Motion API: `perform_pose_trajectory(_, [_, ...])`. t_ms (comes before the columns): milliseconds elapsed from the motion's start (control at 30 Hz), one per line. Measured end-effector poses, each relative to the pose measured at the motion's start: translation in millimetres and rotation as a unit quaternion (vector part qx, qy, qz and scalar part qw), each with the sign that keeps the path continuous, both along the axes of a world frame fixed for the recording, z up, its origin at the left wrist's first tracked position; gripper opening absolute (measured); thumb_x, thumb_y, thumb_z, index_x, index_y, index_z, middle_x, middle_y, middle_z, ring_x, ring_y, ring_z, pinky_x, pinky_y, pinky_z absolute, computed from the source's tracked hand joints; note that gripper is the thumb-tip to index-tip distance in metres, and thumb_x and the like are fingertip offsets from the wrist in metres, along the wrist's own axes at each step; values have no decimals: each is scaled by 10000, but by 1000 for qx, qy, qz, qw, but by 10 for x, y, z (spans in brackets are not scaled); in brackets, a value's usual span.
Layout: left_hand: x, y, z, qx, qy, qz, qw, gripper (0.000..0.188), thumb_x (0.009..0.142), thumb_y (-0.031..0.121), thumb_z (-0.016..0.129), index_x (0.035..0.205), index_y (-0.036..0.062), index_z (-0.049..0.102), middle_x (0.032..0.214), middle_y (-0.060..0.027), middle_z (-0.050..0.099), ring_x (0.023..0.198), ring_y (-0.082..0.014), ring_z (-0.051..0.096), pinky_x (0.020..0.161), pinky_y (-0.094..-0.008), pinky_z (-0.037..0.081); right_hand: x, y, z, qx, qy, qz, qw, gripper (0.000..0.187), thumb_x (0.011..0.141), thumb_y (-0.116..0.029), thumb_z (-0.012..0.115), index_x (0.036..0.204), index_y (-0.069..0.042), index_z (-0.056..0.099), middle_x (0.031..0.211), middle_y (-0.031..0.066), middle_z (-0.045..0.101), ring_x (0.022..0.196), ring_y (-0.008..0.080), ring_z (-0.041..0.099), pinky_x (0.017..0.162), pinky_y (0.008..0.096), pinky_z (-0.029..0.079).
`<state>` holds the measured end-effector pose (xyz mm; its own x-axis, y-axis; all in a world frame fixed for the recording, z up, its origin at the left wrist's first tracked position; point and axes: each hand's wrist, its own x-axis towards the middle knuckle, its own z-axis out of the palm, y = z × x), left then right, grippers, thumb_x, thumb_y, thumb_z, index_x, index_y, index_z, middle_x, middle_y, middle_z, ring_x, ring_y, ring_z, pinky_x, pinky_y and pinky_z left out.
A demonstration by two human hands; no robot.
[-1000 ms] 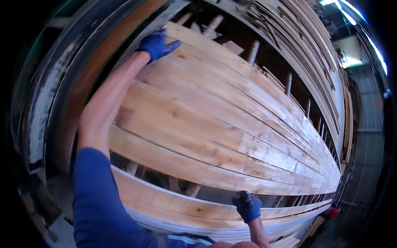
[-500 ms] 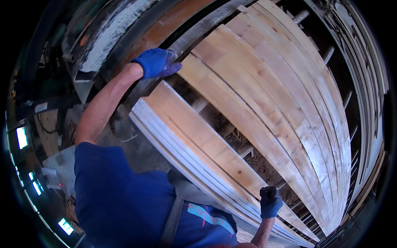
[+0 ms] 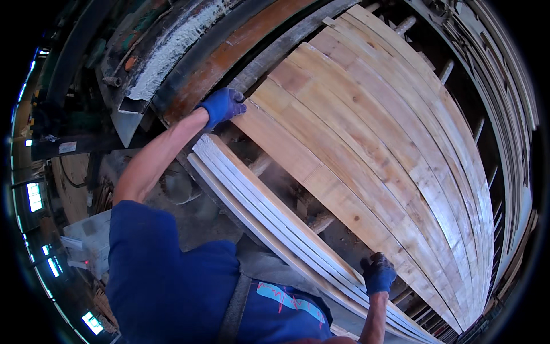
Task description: The person applies a white liquid to wooden planks using a brush and a small container. They dip the brush into a bucket, transfer liquid to the container, and then spread it along the length of each plank. The person also stacks the treated planks and uses a hammer to tap them into place on a curved wooden structure.
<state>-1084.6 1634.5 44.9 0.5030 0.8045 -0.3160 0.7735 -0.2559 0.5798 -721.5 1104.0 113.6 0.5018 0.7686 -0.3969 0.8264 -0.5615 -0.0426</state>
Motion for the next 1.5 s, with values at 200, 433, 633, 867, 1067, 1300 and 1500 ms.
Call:
perform_pose_trajectory(200, [129,-10,162,0,65,-29,997,241,757,249,743,850,38,673,857,-192,671,784,-301,643,726,-375,502,146,-13,-196,63,-37,-47,996,291,686,-355,777,626,-121,614,613,123,616,616,330,611,570,453,462])
perform_pose_trajectory(433, [427,255,37,136,69,-134,979,275,758,304,683,811,35,665,781,-198,645,726,-345,612,684,-417,488,273,4,-393,164,-87,-9,983,259,669,-282,788,604,-122,595,578,114,579,567,336,583,531,450,448])
perform_pose_trajectory(633, [666,405,544,-164,-160,-47,972,192,865,167,618,1020,89,700,836,-41,686,684,-134,632,604,-266,510,475,-63,-835,226,-84,-141,960,249,742,-271,759,667,-110,585,640,139,600,600,338,585,557,441,444])
perform_pose_trajectory(867, [-1554,16,727,-309,-247,4,919,619,982,508,405,1398,49,426,1318,-124,562,1100,-214,606,940,-368,491,789,159,-935,157,-154,-158,963,320,811,-392,697,796,-98,573,757,136,659,733,371,632,632,493,459])
perform_pose_trajectory(1067, [-1767,-1015,-213,-120,-363,30,923,561,1017,424,313,1381,17,442,1338,-116,531,1210,-214,505,1062,-355,366,184,-134,-408,286,61,-152,944,148,884,-146,642,986,-38,649,894,85,683,799,191,618,757,330,504])
perform_pose_trajectory(1300, [-1561,-1192,-308,-110,-373,37,921,641,1023,466,198,1392,-13,413,1419,-130,442,1319,-255,393,1146,-387,235,-1307,-1112,637,199,475,-186,837,274,861,-170,689,1091,-26,652,967,98,688,892,200,642,823,333,511])
perform_pose_trajectory(1500, [-1824,-130,-1193,-21,-258,-72,963,494,1041,285,265,1413,-22,371,1420,-108,437,1304,-219,403,1144,-347,236,-2040,-1614,-7,153,524,-516,660,330,914,-349,608,1046,-49,642,877,64,708,686,125,661,519,245,493])
